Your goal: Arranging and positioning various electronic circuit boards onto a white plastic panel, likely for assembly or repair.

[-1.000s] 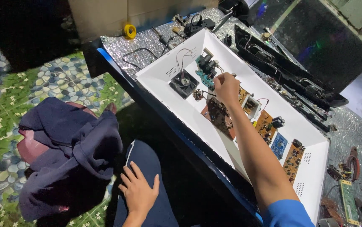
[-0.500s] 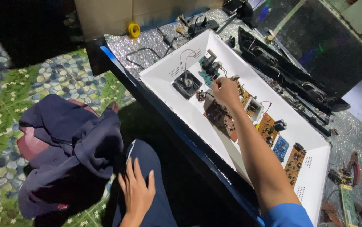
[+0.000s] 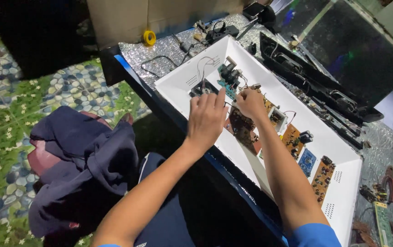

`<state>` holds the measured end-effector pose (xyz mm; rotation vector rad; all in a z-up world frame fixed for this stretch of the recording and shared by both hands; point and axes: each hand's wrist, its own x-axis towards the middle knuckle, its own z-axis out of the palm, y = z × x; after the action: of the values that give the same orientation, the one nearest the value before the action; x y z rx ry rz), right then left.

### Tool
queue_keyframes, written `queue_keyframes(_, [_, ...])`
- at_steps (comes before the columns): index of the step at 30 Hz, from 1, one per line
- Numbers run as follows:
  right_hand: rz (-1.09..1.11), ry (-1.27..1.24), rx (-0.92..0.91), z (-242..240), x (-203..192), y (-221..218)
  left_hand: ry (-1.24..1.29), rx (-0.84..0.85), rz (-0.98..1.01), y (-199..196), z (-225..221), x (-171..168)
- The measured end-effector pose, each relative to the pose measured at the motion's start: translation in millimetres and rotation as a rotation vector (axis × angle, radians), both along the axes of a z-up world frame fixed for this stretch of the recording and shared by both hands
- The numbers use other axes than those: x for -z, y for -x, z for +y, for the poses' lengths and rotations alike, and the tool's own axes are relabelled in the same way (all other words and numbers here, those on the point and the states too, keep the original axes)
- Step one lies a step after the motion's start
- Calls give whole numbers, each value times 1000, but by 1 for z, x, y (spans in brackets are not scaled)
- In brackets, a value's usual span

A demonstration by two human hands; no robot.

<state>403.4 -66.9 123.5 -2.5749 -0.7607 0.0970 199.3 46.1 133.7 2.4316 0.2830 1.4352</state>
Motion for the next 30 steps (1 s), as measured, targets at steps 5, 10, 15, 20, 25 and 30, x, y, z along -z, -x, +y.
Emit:
queue_keyframes(5, [31, 28, -20, -4, -7, 6, -134, 24, 159, -64, -5, 42])
queue_keyframes(10, [74, 50, -31, 2, -19, 16, -88, 26, 329, -84, -6, 42])
queue_keyframes(15, [78, 82, -20, 7, -9, 4, -167, 15, 402, -82, -8, 43])
queue_keyframes(20, [86, 86, -20, 12, -11, 4, -157, -17, 515, -94, -5, 49])
queue_keyframes(25, [83, 109, -2, 13, -10, -4, -144, 24, 595, -104, -3, 50])
queue_keyframes(30, [81, 117, -7, 13, 5, -19, -139, 40, 634, -101, -4, 49])
